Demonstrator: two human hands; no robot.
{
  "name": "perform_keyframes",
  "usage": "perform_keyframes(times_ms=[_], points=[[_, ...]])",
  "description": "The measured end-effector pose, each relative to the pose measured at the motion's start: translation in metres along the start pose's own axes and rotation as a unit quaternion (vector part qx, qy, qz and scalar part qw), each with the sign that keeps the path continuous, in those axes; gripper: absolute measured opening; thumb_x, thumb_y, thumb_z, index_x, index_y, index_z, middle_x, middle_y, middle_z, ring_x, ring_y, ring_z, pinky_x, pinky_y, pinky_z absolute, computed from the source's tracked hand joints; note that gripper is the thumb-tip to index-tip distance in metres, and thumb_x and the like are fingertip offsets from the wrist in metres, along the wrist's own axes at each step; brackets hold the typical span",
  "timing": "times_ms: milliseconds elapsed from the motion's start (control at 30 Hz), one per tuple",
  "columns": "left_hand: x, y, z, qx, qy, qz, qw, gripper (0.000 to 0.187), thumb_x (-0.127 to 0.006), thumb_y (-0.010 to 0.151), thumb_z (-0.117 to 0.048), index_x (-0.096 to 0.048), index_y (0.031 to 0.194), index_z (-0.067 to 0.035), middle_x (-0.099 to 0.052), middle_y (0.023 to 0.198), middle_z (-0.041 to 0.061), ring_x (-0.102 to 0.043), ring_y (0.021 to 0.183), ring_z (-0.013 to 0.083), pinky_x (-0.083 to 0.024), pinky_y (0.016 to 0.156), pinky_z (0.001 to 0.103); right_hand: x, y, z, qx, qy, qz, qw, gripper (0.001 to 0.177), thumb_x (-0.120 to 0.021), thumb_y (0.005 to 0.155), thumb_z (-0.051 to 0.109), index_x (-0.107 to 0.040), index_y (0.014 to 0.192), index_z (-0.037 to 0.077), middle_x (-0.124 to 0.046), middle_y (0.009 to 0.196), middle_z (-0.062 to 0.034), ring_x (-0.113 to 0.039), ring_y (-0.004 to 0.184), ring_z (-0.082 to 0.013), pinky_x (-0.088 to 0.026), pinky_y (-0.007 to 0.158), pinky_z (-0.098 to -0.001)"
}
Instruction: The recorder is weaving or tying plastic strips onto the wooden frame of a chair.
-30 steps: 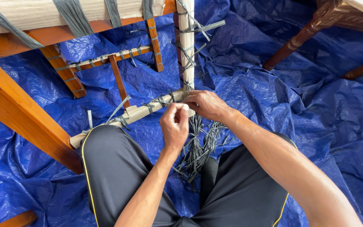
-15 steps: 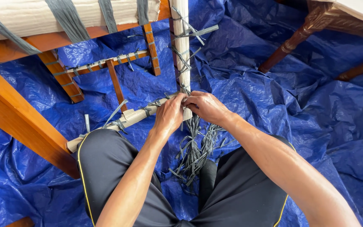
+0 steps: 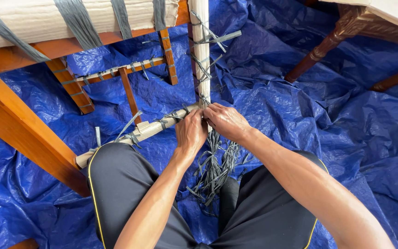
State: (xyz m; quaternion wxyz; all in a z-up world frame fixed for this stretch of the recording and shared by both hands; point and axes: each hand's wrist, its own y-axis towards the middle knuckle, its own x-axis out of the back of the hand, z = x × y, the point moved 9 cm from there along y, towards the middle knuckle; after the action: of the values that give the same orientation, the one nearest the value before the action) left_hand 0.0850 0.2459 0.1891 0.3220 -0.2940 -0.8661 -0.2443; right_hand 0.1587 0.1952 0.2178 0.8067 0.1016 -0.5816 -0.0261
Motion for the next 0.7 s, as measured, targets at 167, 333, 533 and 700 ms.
perform_keyframes(times_ms=[167, 333, 533, 700], points=[[0.007, -0.009, 0.001, 0.003, -0.034, -0.043, 0.998, 0.009, -0.071, 0.088, -0.008, -0.071, 0.097, -0.005, -0.074, 0.096, 0.013, -0.071, 0.082, 0.038, -0.055, 0.067, 0.047, 0.007, -0.003, -0.006, -0.045, 0.052, 0.006, 0.998, 0.012, -0.066, 0.09, 0.012, -0.061, 0.095, 0.003, -0.067, 0.095, -0.0118, -0.067, 0.093, -0.0347, -0.055, 0.075, -0.045], [0.016, -0.017, 0.002, 0.01, -0.064, -0.07, 0.995, 0.013, -0.074, 0.088, -0.01, -0.071, 0.099, -0.004, -0.075, 0.097, 0.012, -0.072, 0.082, 0.0356, -0.055, 0.068, 0.045, 0.012, -0.003, -0.005, -0.053, 0.068, 0.006, 0.996, 0.012, -0.066, 0.09, 0.012, -0.061, 0.096, 0.003, -0.067, 0.094, -0.0122, -0.066, 0.093, -0.037, -0.054, 0.075, -0.0473], [0.021, -0.023, 0.001, 0.03, -0.03, -0.057, 0.998, 0.014, -0.076, 0.088, -0.014, -0.071, 0.098, -0.006, -0.074, 0.096, 0.01, -0.072, 0.079, 0.0338, -0.054, 0.065, 0.044, 0.011, -0.007, -0.009, -0.083, 0.09, 0.016, 0.992, 0.01, -0.066, 0.092, 0.015, -0.062, 0.095, 0.006, -0.067, 0.092, -0.0102, -0.067, 0.092, -0.036, -0.053, 0.074, -0.0476], [0.028, -0.026, 0.0, 0.039, -0.008, -0.062, 0.997, 0.015, -0.077, 0.088, -0.018, -0.068, 0.09, -0.006, -0.07, 0.092, 0.009, -0.07, 0.074, 0.0338, -0.052, 0.061, 0.046, 0.01, -0.008, -0.016, -0.099, 0.088, 0.009, 0.991, 0.011, -0.067, 0.092, 0.015, -0.062, 0.092, 0.006, -0.065, 0.092, -0.0099, -0.066, 0.089, -0.0353, -0.052, 0.072, -0.0476]])
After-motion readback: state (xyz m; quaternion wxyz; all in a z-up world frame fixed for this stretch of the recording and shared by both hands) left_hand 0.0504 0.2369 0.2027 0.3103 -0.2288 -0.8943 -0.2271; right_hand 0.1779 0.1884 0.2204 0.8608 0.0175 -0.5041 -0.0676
